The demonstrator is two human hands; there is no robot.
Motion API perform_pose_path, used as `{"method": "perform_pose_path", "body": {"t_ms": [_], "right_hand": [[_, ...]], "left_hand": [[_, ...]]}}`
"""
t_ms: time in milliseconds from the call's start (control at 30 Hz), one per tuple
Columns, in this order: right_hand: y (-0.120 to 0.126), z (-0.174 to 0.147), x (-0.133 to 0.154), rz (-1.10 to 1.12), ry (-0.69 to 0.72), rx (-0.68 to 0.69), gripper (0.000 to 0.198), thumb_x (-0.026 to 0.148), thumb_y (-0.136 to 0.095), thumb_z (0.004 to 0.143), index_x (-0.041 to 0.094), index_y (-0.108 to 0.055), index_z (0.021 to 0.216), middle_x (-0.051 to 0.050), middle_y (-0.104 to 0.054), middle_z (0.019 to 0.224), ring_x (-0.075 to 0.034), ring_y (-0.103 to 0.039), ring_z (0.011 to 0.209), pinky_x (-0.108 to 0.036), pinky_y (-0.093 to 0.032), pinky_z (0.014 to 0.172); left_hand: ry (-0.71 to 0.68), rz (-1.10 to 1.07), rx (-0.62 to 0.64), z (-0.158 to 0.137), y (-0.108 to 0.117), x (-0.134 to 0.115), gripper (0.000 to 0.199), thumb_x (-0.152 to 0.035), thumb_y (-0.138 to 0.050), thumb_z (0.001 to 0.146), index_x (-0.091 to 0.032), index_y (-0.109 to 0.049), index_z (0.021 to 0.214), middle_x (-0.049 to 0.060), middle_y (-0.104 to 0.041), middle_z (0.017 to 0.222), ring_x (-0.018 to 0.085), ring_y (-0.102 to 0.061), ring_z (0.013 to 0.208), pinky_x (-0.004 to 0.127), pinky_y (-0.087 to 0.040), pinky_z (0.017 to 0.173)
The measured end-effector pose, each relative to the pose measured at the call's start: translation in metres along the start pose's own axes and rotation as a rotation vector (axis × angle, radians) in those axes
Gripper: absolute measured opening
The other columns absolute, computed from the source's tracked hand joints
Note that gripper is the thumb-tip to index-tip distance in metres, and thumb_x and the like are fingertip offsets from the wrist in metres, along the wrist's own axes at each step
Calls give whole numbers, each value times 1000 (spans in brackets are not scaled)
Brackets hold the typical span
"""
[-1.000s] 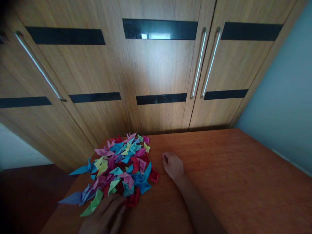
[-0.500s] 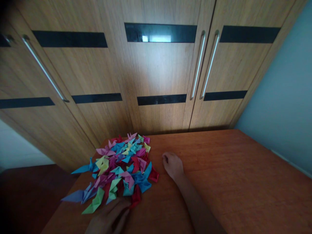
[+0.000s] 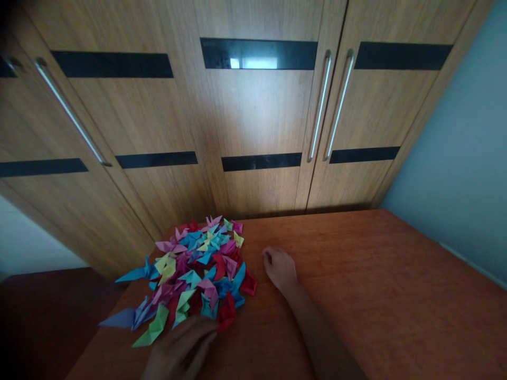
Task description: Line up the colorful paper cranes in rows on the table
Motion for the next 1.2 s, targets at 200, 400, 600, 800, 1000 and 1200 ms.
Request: {"method": "perform_pose_path", "body": {"t_ms": [200, 400, 600, 800, 1000, 1200], "right_hand": [[1, -1, 1, -9, 22, -19, 20, 20, -45, 85, 23, -65, 88, -2, -68, 92, -16, -59, 87, -22, -40, 77], [0, -2, 2, 0, 29, -26, 22, 20, -44, 85, 23, -65, 89, -3, -68, 94, -16, -59, 92, -23, -40, 80], [-1, 0, 1, 16, 25, -20, 22, 20, -44, 85, 23, -65, 87, -3, -69, 91, -16, -60, 89, -23, -40, 78], [0, 1, 1, 31, 18, -23, 21, 19, -46, 84, 23, -66, 88, -2, -69, 92, -16, -61, 89, -23, -41, 78], [1, 2, 1, 38, 19, -27, 22, 20, -45, 85, 23, -66, 88, -2, -69, 92, -16, -60, 90, -23, -41, 80], [0, 1, 1, 33, 16, -18, 23, 19, -44, 85, 23, -66, 90, -2, -69, 94, -15, -60, 91, -23, -40, 81]], "left_hand": [[0, 17, -31, 57, 4, -6, 18, -20, -48, 89, -25, -65, 94, 1, -69, 89, 15, -65, 81, 24, -52, 77], [89, 213, 169, 156, -27, 15, 16, -21, -49, 88, -23, -65, 92, 3, -69, 89, 17, -64, 83, 24, -47, 75], [192, 318, 293, 216, -84, 53, 22, -26, -46, 90, -22, -68, 91, 8, -70, 98, 21, -63, 96, 29, -47, 81], [248, 353, 359, 231, -117, 74, 24, -26, -45, 90, -23, -69, 94, 10, -69, 100, 23, -64, 96, 33, -47, 83], [245, 356, 380, 238, -129, 78, 25, -29, -44, 90, -24, -68, 97, 10, -69, 103, 24, -64, 98, 34, -47, 85], [253, 354, 385, 242, -130, 77, 27, -33, -44, 91, -24, -68, 98, 11, -69, 103, 24, -64, 98, 34, -47, 85]]}}
Point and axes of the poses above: each hand's wrist, its own z-axis towards the middle knuckle, its own y-axis out of the back of the hand, x = y × z, the point moved 5 cm from there along z, towards the middle knuckle
